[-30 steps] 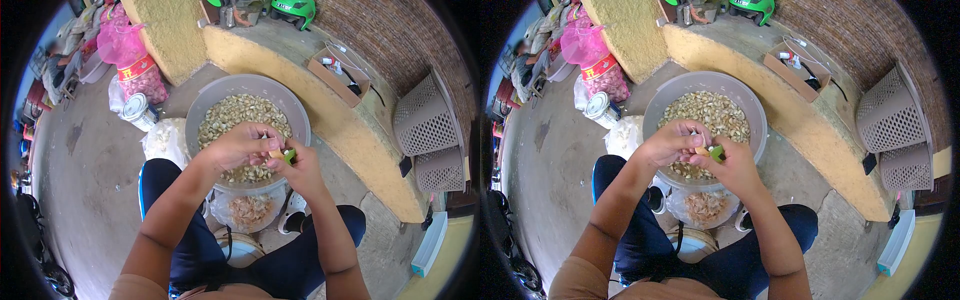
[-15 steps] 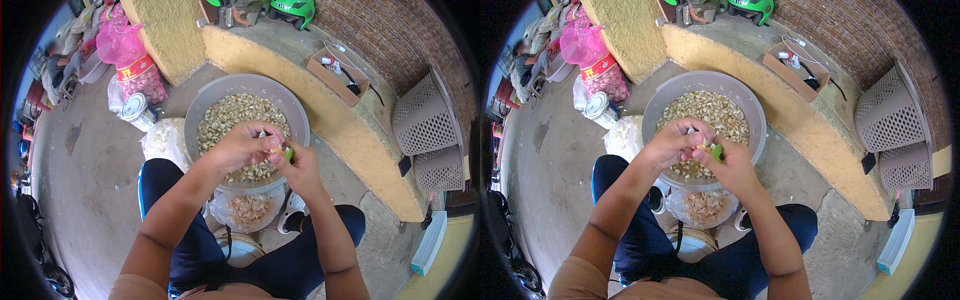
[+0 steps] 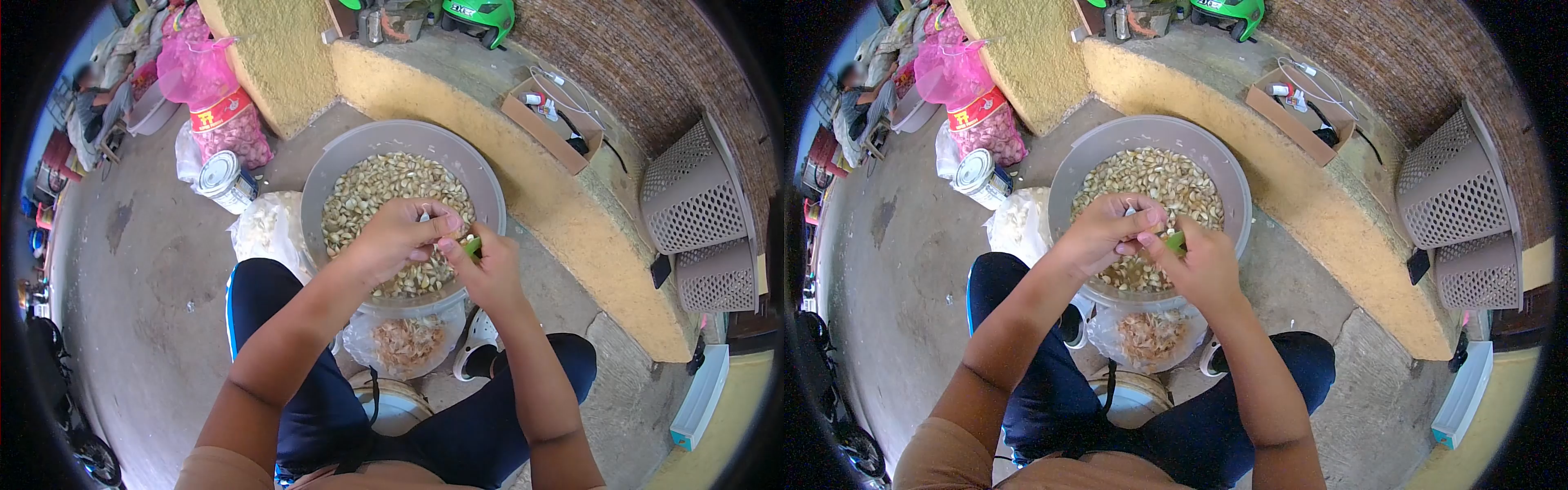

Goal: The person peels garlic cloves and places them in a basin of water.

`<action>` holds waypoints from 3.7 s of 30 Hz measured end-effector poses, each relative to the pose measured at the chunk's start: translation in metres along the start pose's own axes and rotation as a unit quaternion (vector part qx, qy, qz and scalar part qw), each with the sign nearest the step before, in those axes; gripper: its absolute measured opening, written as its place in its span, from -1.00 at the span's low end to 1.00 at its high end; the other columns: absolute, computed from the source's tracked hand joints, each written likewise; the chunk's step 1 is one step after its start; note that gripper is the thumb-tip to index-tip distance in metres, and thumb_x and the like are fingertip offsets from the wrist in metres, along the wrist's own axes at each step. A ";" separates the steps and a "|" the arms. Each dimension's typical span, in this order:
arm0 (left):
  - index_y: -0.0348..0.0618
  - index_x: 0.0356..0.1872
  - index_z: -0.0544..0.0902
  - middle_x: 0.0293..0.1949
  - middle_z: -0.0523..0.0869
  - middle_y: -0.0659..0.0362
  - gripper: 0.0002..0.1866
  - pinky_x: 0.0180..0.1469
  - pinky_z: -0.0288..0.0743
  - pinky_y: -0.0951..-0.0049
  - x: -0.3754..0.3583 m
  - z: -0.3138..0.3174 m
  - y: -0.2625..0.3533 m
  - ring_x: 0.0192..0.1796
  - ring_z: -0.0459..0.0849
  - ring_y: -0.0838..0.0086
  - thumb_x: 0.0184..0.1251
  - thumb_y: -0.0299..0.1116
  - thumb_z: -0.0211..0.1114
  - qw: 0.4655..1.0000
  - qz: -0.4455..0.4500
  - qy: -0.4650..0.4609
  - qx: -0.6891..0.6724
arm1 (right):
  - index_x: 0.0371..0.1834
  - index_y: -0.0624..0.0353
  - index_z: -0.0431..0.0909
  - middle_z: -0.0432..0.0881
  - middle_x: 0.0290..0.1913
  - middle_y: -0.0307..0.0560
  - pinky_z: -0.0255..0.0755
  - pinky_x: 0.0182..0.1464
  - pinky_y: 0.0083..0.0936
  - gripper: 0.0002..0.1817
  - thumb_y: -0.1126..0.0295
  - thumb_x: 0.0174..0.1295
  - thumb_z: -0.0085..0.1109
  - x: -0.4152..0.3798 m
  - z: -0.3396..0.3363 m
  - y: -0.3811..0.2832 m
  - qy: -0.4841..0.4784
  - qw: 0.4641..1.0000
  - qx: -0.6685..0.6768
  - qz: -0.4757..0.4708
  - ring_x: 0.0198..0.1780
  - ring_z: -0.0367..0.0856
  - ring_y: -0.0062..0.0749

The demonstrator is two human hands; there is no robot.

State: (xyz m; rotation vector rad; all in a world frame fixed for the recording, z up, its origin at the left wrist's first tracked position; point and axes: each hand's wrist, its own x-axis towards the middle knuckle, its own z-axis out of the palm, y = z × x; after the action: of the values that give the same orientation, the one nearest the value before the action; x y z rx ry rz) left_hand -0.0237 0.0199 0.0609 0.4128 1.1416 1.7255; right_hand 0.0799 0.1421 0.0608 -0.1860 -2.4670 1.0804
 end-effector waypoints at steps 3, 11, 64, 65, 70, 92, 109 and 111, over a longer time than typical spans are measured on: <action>-0.24 -0.29 0.51 -0.50 0.49 0.30 -0.79 -0.64 0.14 0.79 -0.001 0.007 -0.004 -0.55 0.38 0.75 0.16 -0.30 0.21 0.998 0.020 0.048 -0.032 | -0.66 0.22 0.35 0.38 -0.80 -0.05 0.29 -0.64 -0.40 -0.56 0.04 0.02 0.17 0.000 0.004 0.005 0.033 0.999 -0.038 -0.014 -0.71 0.45 -0.19; -0.17 -0.25 0.51 -0.48 0.49 0.36 -0.76 -0.62 0.15 0.78 0.003 0.011 -0.017 -0.55 0.35 0.77 0.17 -0.25 0.20 0.986 0.034 0.113 -0.118 | -0.66 0.20 0.35 0.39 -0.79 -0.07 0.30 -0.65 -0.41 -0.57 0.04 -0.02 0.20 0.002 0.012 0.004 0.054 0.992 -0.104 -0.056 -0.72 0.44 -0.21; -0.12 -0.39 0.44 -0.59 0.36 0.33 -0.74 -0.69 0.05 0.74 0.004 0.003 -0.016 -0.62 0.25 0.72 0.22 -0.13 0.11 0.987 -0.074 0.073 -0.119 | -0.21 0.22 0.48 0.46 -0.49 -0.29 0.33 -0.39 -0.65 -0.76 0.42 0.03 0.18 0.007 -0.009 -0.003 -0.068 0.961 0.231 0.134 -0.44 0.41 -0.63; -0.12 -0.40 0.44 -0.59 0.37 0.33 -0.73 -0.70 0.05 0.74 0.003 0.005 -0.013 -0.62 0.25 0.72 0.23 -0.12 0.10 0.989 -0.075 0.077 -0.102 | -0.23 0.22 0.48 0.47 -0.48 -0.27 0.34 -0.37 -0.64 -0.77 0.43 0.03 0.18 0.008 -0.011 -0.003 -0.076 0.954 0.239 0.162 -0.43 0.43 -0.61; -0.13 -0.39 0.44 -0.56 0.44 0.29 -0.72 -0.70 0.07 0.74 0.000 0.010 -0.002 -0.62 0.28 0.72 0.25 -0.11 0.06 0.990 -0.101 0.085 -0.053 | -0.32 0.24 0.49 0.51 -0.40 -0.13 0.37 -0.28 -0.55 -0.81 0.44 -0.01 0.20 0.007 -0.012 0.006 -0.038 0.969 0.203 0.136 -0.37 0.50 -0.46; -0.16 -0.41 0.35 -0.55 0.51 0.19 -0.84 -0.68 0.16 0.72 -0.001 0.004 0.000 -0.70 0.33 0.70 0.17 -0.42 0.18 0.977 0.063 0.087 0.183 | -0.31 0.33 0.47 0.48 -0.55 -0.16 0.17 -0.71 -0.73 -0.79 0.37 0.15 0.04 0.007 -0.009 0.013 0.036 0.859 0.452 0.236 -0.75 0.27 -0.68; -0.22 -0.26 0.55 -0.59 0.49 0.34 -0.78 -0.64 0.14 0.74 0.003 0.008 -0.006 -0.63 0.31 0.77 0.15 -0.29 0.22 0.951 0.080 0.096 0.283 | -0.25 0.28 0.46 0.46 -0.58 -0.20 0.17 -0.71 -0.73 -0.78 0.36 0.16 -0.05 0.008 -0.010 0.015 -0.018 0.798 0.539 0.268 -0.75 0.24 -0.69; -0.22 -0.30 0.58 -0.61 0.49 0.35 -0.78 -0.64 0.14 0.73 0.003 0.007 -0.009 -0.65 0.32 0.77 0.12 -0.29 0.25 0.939 0.110 0.105 0.310 | -0.25 0.28 0.45 0.44 -0.60 -0.22 0.17 -0.71 -0.72 -0.78 0.35 0.17 -0.06 0.008 -0.009 0.014 -0.029 0.790 0.553 0.262 -0.75 0.24 -0.68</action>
State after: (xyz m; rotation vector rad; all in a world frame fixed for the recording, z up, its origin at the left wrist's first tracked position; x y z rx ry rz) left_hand -0.0153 0.0270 0.0566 0.7763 1.8612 1.5916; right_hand 0.0758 0.1603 0.0593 -0.4615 -1.4261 2.5730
